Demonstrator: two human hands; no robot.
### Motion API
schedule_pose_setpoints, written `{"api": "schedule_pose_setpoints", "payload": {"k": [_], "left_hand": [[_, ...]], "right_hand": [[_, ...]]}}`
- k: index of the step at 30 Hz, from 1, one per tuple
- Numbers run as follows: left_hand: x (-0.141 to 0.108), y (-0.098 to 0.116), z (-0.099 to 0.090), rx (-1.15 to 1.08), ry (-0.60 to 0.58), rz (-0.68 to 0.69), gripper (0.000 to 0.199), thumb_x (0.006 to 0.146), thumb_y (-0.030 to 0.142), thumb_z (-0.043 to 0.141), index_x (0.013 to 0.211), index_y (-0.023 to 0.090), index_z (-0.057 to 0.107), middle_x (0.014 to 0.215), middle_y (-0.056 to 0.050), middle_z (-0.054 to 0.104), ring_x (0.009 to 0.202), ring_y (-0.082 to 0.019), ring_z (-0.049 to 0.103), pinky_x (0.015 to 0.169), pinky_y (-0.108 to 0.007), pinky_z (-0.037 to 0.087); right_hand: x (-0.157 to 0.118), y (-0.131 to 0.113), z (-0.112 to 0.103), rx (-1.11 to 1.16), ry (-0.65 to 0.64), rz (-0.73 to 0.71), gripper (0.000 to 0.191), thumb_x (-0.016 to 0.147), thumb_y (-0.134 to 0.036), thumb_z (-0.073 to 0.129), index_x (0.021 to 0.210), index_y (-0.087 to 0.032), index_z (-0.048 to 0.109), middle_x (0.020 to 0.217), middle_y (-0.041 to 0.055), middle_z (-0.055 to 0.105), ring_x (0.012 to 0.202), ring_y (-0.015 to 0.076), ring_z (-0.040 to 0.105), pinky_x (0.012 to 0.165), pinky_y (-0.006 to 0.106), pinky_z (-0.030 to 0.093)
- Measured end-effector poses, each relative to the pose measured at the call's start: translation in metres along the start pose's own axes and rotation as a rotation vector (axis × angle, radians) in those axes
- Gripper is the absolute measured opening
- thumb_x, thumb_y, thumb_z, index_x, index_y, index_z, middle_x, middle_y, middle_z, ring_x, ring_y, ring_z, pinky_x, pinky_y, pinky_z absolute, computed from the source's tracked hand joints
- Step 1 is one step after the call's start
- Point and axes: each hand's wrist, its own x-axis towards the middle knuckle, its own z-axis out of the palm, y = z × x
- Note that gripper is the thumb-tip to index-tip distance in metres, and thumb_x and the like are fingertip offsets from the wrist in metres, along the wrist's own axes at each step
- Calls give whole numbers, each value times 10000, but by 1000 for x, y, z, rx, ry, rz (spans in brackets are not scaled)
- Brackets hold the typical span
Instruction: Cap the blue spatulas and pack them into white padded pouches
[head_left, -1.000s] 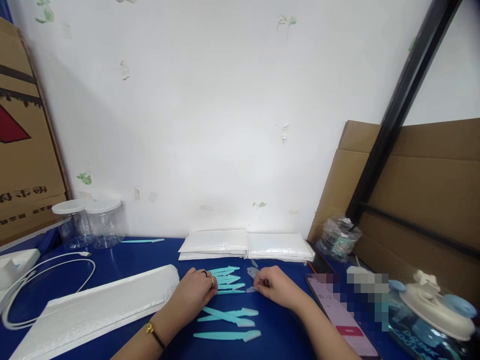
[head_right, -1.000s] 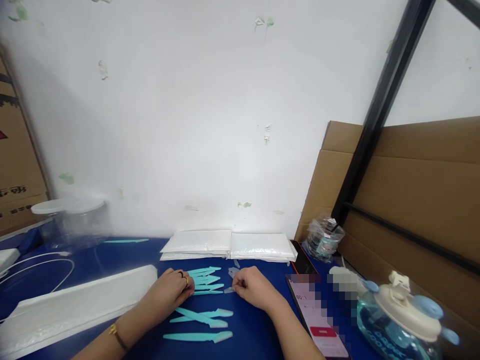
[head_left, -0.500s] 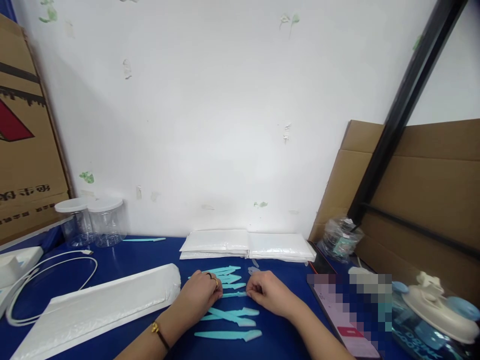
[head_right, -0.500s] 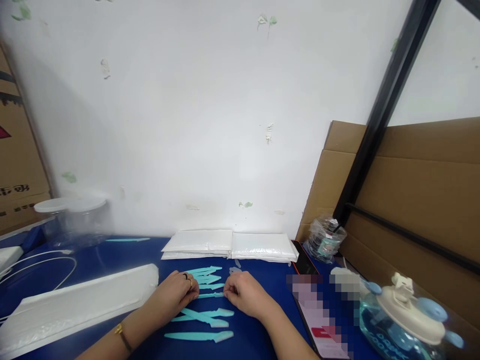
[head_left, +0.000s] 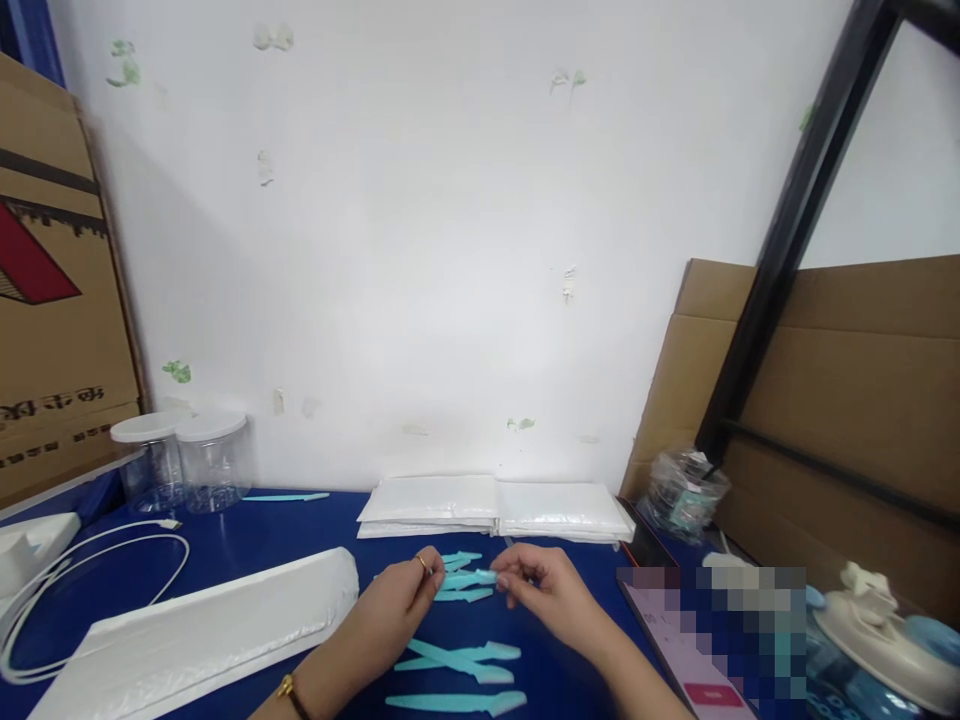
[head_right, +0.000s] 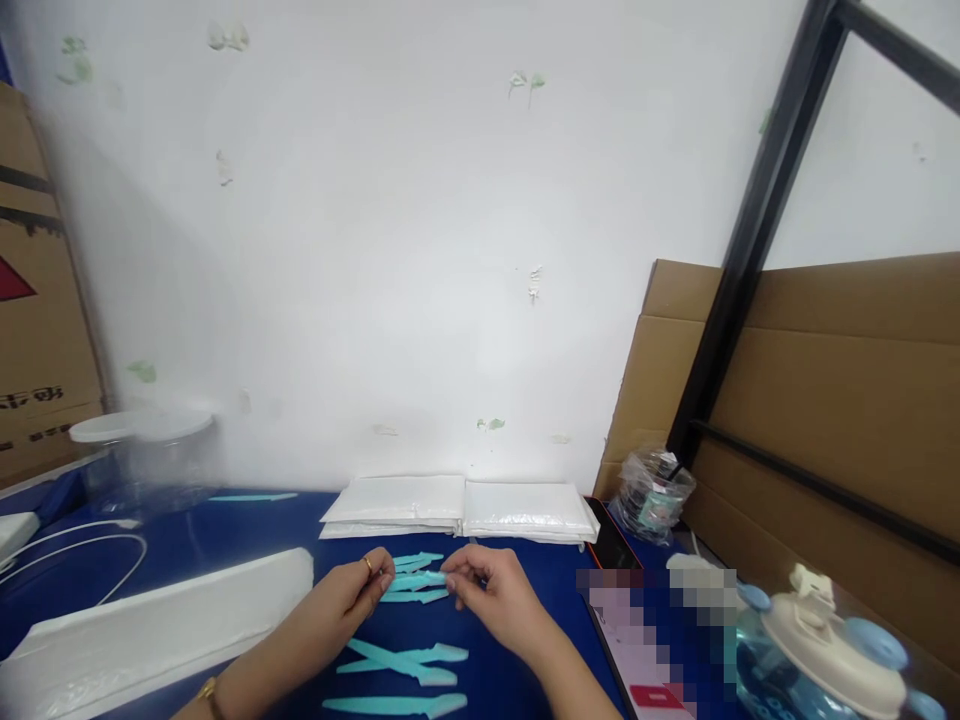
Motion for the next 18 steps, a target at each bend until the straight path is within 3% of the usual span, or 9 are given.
{"api": "schedule_pose_setpoints", "payload": {"k": [3,7,12,16,18], "left_hand": [[1,-6,2,-134,-10,9,364,921,494,256,736,208,385,678,47,421,627,-113,379,588,-219,316],[4,-11,5,-276,-108,-56,400,874,565,315,711,203,371,645,58,363,585,-102,320,541,-212,296],[5,-12,2,-376,-127,-92,395,855,575,334,720,205,366,621,65,345,562,-98,304,526,-213,285],[6,-17,-7,-288,-22,-74,370,879,522,312,712,201,392,613,54,399,584,-110,368,562,-217,318],[6,-17,-10,-222,37,-42,355,894,490,300,724,201,416,629,44,448,611,-118,410,586,-221,332]], "right_hand": [[-1,-2,-1,-32,30,-66,225,814,-342,592,931,-176,689,662,21,655,600,146,616,581,237,462],[-1,-6,-5,-151,28,-183,200,821,-333,593,919,-217,724,712,41,698,676,162,636,661,256,487],[-3,-7,-20,-185,61,-208,217,840,-368,570,904,-232,727,752,47,714,716,176,646,718,285,496],[-2,1,-31,-19,203,-62,320,805,-475,579,880,-190,702,677,54,690,628,191,645,628,310,508],[0,3,-30,148,189,42,400,778,-537,579,886,-163,672,635,44,665,524,175,623,524,292,493]]}}
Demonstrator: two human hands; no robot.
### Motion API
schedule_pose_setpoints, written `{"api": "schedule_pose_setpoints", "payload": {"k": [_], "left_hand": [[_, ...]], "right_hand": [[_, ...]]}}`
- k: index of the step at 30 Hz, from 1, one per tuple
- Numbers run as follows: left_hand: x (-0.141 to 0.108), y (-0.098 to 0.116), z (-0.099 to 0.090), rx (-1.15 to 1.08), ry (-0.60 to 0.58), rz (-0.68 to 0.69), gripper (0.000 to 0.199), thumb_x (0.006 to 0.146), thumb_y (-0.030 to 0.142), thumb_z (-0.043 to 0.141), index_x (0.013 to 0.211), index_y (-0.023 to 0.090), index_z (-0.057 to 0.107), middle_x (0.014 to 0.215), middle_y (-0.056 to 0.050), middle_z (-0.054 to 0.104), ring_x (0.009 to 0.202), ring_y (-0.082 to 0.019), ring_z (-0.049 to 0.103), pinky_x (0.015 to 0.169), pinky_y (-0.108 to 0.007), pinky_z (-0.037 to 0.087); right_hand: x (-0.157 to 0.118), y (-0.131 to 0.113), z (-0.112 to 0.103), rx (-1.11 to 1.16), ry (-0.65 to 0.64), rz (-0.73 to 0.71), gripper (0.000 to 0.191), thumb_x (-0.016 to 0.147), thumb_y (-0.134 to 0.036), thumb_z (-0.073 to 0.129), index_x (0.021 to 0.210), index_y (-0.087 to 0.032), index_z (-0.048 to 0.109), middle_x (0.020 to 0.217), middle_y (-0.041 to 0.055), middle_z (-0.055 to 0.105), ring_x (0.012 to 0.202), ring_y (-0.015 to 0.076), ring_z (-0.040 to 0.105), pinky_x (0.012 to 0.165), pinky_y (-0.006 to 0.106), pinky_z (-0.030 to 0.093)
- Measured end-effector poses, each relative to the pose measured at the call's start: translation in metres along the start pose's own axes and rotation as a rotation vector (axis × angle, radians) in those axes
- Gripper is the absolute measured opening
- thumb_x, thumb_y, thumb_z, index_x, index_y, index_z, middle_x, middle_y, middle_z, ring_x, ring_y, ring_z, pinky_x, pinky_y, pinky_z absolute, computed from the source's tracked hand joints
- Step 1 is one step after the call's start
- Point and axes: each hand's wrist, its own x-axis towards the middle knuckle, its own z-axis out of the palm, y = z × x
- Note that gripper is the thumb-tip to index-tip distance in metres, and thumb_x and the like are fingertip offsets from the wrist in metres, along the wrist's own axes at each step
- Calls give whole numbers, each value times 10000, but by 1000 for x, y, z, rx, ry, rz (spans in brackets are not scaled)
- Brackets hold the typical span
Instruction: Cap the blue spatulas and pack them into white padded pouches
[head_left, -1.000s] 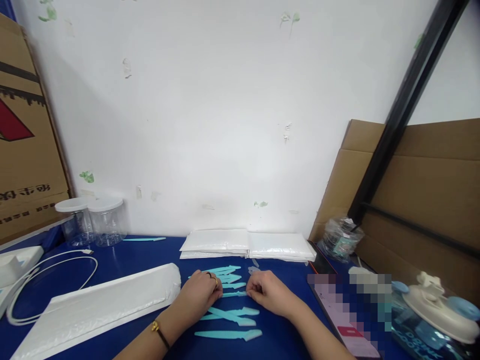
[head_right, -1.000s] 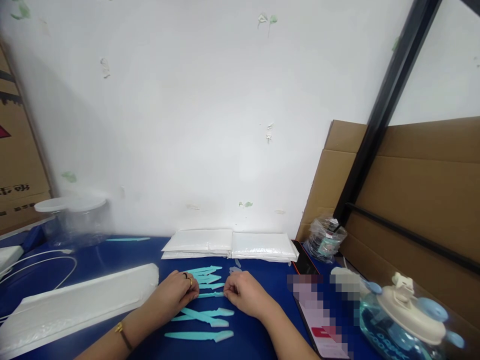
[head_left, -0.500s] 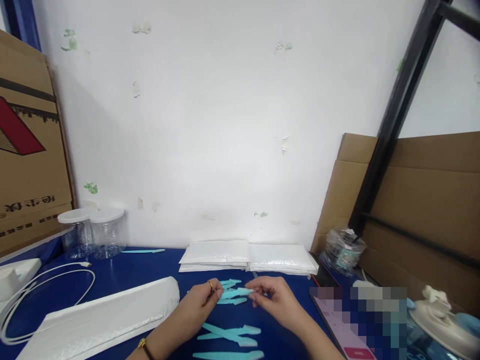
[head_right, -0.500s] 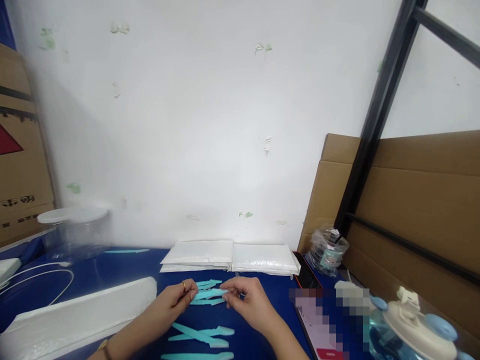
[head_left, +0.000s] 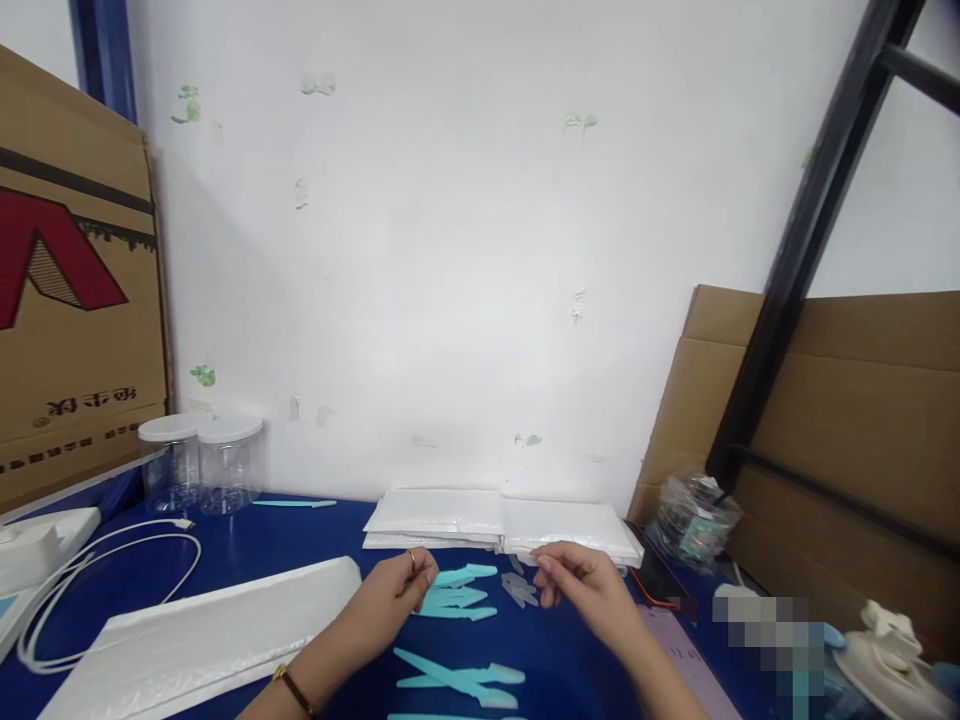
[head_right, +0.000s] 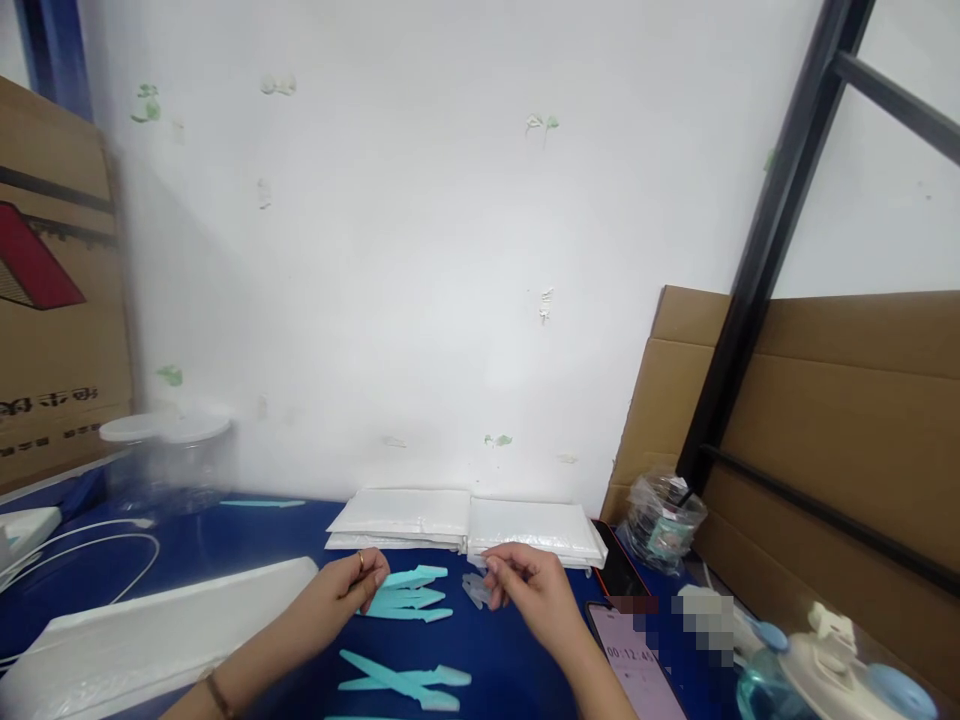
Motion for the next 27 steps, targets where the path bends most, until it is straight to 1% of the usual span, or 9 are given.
{"api": "schedule_pose_setpoints", "payload": {"k": [1,3,7,15,19,22,24,27], "left_hand": [[0,1,-1,30,17,15,347,899,477,298,731,201,424,636,40,465,619,-121,422,590,-222,334],[-1,2,0,79,26,28,336,904,463,298,744,202,436,642,37,480,620,-124,431,589,-224,335],[-2,4,3,119,38,38,325,910,448,296,767,202,454,650,39,477,620,-124,434,586,-223,335],[-2,4,2,144,45,59,321,919,421,283,765,200,456,669,33,478,632,-126,443,595,-223,341],[-2,6,4,123,45,69,308,917,417,298,772,202,465,656,40,480,624,-125,450,588,-222,334],[-4,10,8,117,18,67,304,916,414,305,764,203,463,642,44,506,610,-121,465,582,-221,332],[-6,12,10,112,-24,58,304,917,404,304,753,203,462,640,44,541,606,-117,486,583,-219,334],[-11,15,13,128,-122,23,275,907,371,329,763,207,497,667,41,595,616,-116,513,573,-214,336]], "right_hand": [[0,1,3,63,-27,43,423,766,-556,582,872,-154,659,620,36,654,483,162,608,486,278,479],[0,1,10,124,-76,87,432,749,-567,597,824,-144,640,596,21,637,447,139,589,453,249,453],[-1,1,22,148,-94,103,425,747,-560,606,779,-136,621,592,19,638,432,117,580,438,217,424],[0,3,20,188,-64,122,444,722,-584,616,756,-141,604,591,16,635,424,116,570,443,224,425],[-1,5,26,195,-106,134,437,728,-574,616,770,-139,606,585,13,636,421,118,576,432,214,408],[-3,5,34,209,-161,134,415,746,-552,609,779,-138,590,587,10,637,429,117,583,439,211,409],[-5,5,37,209,-210,138,397,763,-537,597,773,-141,569,593,9,638,437,115,587,443,206,407],[-4,8,31,112,-319,177,371,793,-510,565,759,-141,558,610,12,646,426,102,572,419,185,357]]}}
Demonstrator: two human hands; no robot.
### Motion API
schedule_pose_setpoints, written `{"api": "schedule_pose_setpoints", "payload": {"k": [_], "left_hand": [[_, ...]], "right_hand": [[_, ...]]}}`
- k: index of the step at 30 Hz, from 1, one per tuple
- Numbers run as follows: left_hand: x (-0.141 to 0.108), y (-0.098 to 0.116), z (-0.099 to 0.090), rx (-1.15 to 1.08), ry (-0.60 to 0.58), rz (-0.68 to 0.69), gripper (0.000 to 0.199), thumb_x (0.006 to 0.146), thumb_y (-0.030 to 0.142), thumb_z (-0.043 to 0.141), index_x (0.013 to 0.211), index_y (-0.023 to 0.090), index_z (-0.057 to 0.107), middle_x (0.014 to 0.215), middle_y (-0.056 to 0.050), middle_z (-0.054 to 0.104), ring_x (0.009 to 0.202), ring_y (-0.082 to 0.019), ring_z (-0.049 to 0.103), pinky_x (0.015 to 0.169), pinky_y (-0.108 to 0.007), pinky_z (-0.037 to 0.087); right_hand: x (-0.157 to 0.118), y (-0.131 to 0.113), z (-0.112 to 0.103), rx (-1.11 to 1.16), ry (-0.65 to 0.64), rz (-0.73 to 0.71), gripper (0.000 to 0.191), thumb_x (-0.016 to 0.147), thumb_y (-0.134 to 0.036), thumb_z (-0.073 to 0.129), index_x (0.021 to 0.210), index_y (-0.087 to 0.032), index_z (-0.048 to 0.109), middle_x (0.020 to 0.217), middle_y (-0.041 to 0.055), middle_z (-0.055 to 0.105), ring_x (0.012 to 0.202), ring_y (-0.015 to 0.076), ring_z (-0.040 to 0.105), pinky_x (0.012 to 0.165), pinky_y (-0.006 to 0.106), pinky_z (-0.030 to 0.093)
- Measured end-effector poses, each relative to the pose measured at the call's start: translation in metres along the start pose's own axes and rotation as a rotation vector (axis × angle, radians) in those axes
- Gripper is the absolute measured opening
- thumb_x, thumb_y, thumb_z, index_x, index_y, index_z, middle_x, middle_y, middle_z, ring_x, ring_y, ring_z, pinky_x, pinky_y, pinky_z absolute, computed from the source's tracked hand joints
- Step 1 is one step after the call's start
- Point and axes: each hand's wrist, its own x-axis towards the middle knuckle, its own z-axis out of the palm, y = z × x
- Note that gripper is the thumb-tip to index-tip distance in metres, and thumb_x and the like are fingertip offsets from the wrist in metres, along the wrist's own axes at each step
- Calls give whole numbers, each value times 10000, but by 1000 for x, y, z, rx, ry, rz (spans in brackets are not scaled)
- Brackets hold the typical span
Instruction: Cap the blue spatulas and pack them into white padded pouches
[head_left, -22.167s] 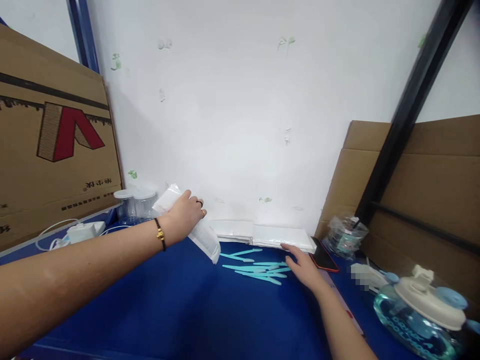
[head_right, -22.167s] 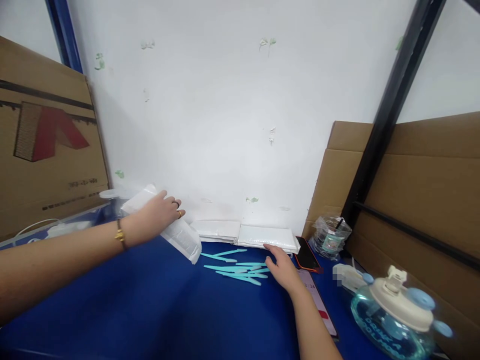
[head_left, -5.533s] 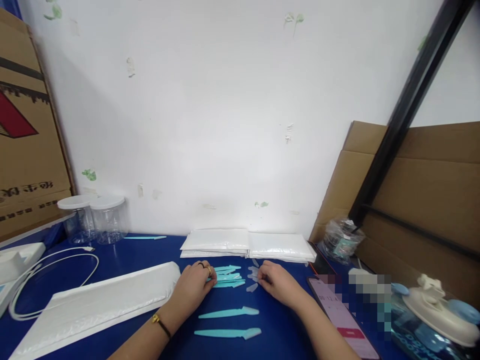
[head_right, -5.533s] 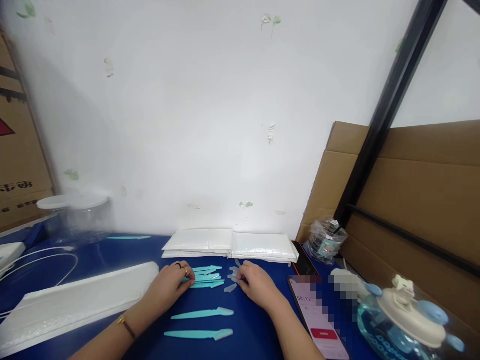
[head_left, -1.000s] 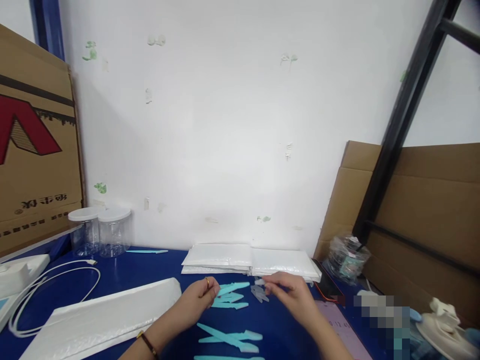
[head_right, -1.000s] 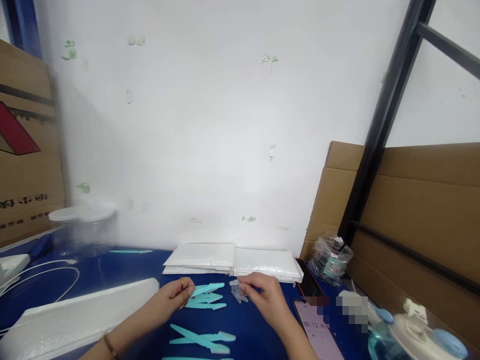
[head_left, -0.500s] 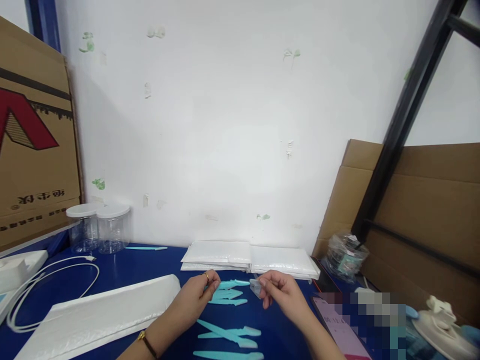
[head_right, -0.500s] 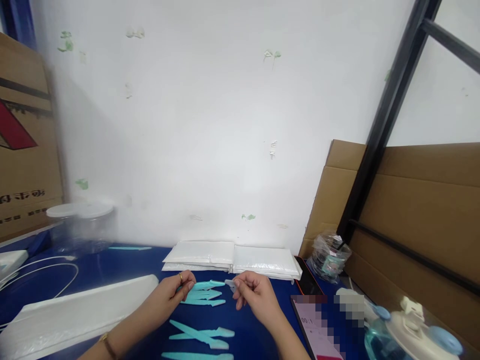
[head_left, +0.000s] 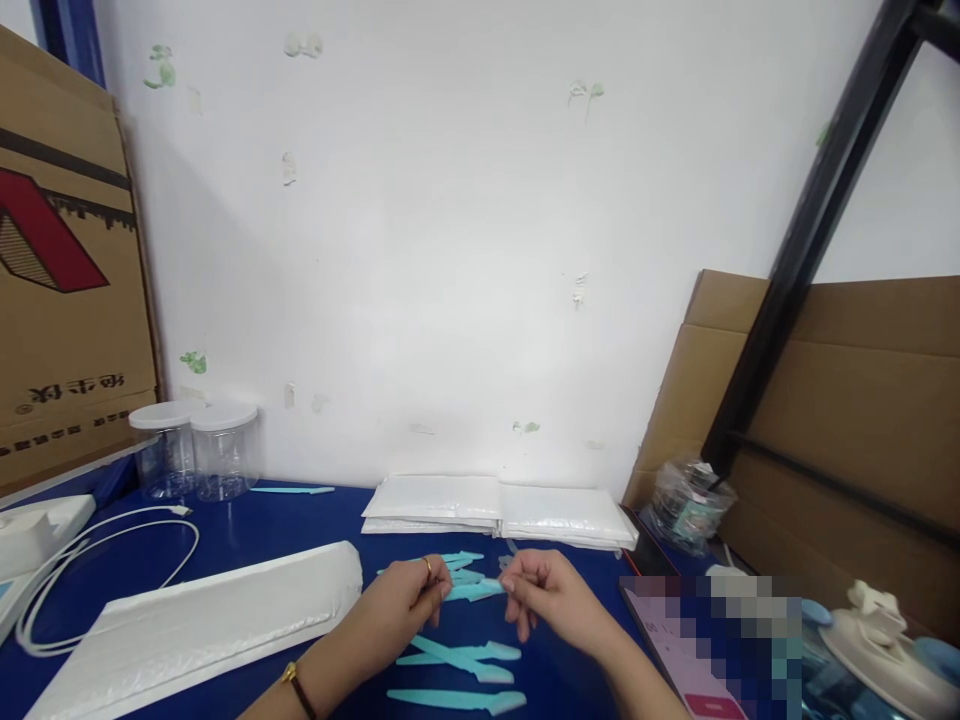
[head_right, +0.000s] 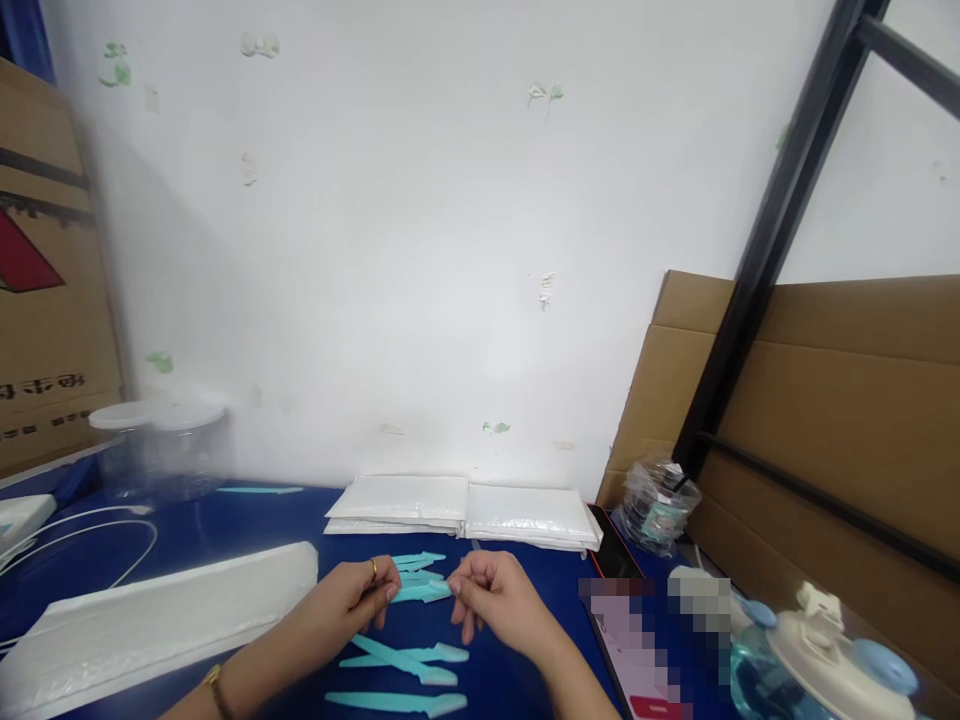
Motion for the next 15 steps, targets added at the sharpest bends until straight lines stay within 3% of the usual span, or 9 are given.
{"api": "schedule_pose_setpoints", "payload": {"k": [2,7,15], "left_hand": [[-4,1,3,57,-32,-14,227,876,342,392,768,210,542,714,32,611,646,-122,520,575,-213,341],[-6,-2,12,160,-74,-11,132,795,267,491,762,224,612,784,20,611,707,-132,537,607,-217,358],[9,-22,5,442,71,17,168,768,224,592,923,282,621,975,12,621,960,-209,526,770,-301,340]], "right_hand": [[0,3,-11,-137,18,29,351,821,-480,526,736,-142,564,610,7,636,398,85,524,405,183,323],[3,14,-38,-621,306,-52,158,792,-243,521,702,-160,622,612,-2,586,561,127,520,526,222,358],[6,29,-28,-945,236,-26,90,708,-162,580,767,-193,640,832,23,613,746,160,567,658,225,379]]}}
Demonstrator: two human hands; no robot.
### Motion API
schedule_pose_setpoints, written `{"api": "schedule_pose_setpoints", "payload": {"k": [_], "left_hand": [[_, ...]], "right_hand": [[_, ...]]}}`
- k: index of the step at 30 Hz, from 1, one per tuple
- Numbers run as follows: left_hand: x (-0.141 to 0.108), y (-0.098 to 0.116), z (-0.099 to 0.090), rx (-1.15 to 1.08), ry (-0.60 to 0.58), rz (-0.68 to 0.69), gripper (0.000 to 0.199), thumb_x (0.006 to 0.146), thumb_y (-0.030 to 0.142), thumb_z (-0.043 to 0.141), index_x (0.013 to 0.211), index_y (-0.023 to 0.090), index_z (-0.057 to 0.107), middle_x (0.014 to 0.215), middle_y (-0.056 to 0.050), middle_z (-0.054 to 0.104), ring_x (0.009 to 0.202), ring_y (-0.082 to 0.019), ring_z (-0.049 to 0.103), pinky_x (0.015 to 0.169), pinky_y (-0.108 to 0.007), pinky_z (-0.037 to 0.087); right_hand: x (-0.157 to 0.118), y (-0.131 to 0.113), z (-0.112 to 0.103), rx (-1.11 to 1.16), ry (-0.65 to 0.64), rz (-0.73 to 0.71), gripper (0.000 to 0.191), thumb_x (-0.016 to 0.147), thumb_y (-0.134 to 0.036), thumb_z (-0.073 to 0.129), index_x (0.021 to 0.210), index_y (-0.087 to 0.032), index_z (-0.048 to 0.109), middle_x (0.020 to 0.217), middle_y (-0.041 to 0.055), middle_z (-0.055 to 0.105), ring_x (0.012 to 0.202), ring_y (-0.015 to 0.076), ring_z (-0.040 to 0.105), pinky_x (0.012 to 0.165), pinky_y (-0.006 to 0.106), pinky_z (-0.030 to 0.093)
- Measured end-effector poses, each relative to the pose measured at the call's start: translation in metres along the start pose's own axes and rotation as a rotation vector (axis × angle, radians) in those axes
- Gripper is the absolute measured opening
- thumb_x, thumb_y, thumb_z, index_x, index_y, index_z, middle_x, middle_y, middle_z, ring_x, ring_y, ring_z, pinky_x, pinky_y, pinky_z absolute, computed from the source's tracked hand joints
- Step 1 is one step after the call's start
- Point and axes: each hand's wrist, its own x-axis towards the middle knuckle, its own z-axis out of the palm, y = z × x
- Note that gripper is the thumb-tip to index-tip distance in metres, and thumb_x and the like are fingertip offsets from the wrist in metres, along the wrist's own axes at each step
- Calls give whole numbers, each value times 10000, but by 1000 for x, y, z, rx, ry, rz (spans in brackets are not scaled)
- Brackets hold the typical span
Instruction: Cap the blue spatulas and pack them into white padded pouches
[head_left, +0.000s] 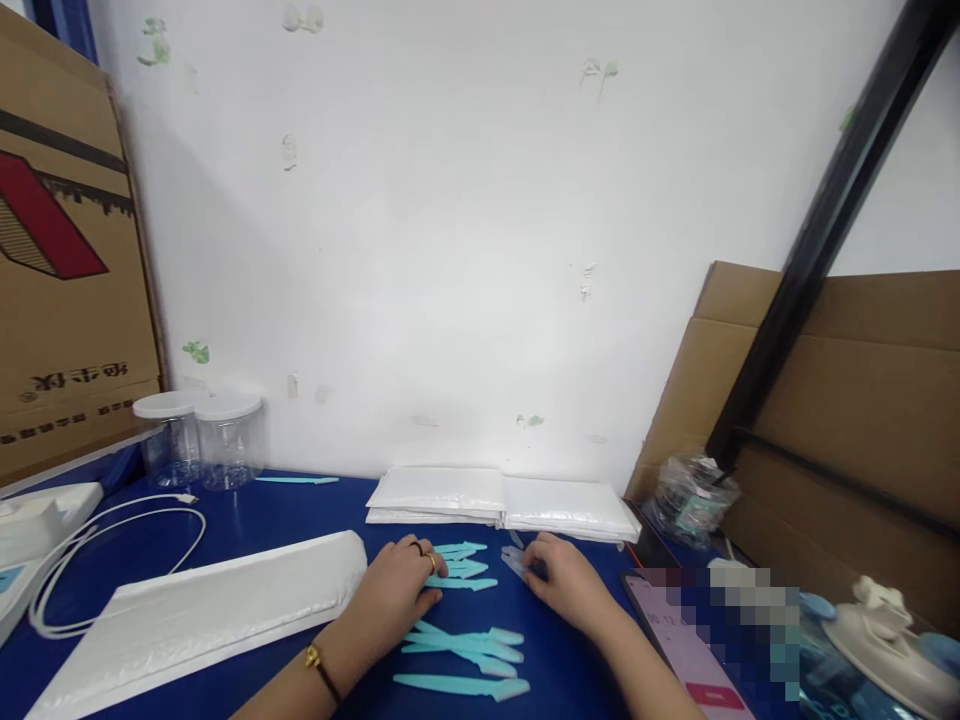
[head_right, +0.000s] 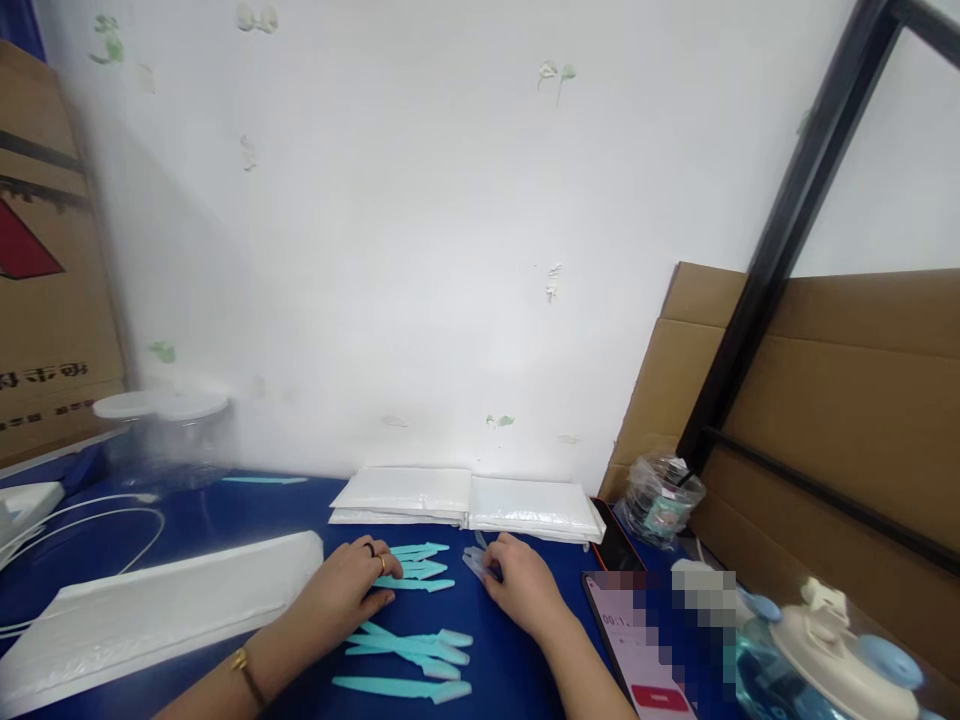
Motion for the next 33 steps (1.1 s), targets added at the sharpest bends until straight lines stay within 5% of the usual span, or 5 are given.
{"api": "schedule_pose_setpoints", "payload": {"k": [5,13,26,33], "left_hand": [[6,-7,1,135,-19,72,78,825,221,545,825,241,620,872,3,648,862,-187,564,726,-303,319],[7,-7,0,262,-7,193,206,874,194,449,719,195,585,739,0,645,720,-153,577,658,-285,297],[5,-6,-6,189,-36,176,213,886,209,446,732,203,593,776,2,664,762,-157,592,675,-280,307],[4,-4,-9,192,-47,163,215,884,218,448,722,200,588,776,-2,660,750,-161,590,671,-287,311]], "right_hand": [[-1,-7,-6,2,-6,-48,124,770,-146,508,724,-189,616,754,14,598,682,146,558,615,222,368],[-8,-22,-14,160,-87,-181,128,793,-158,547,748,-208,656,748,-2,598,672,126,560,591,199,376],[-6,-29,-6,138,-107,-278,217,814,-97,490,816,-207,676,807,23,624,815,161,600,686,218,428],[-9,-29,-10,115,-106,-276,232,769,-53,482,764,-203,660,758,4,599,722,138,589,626,206,416]]}}
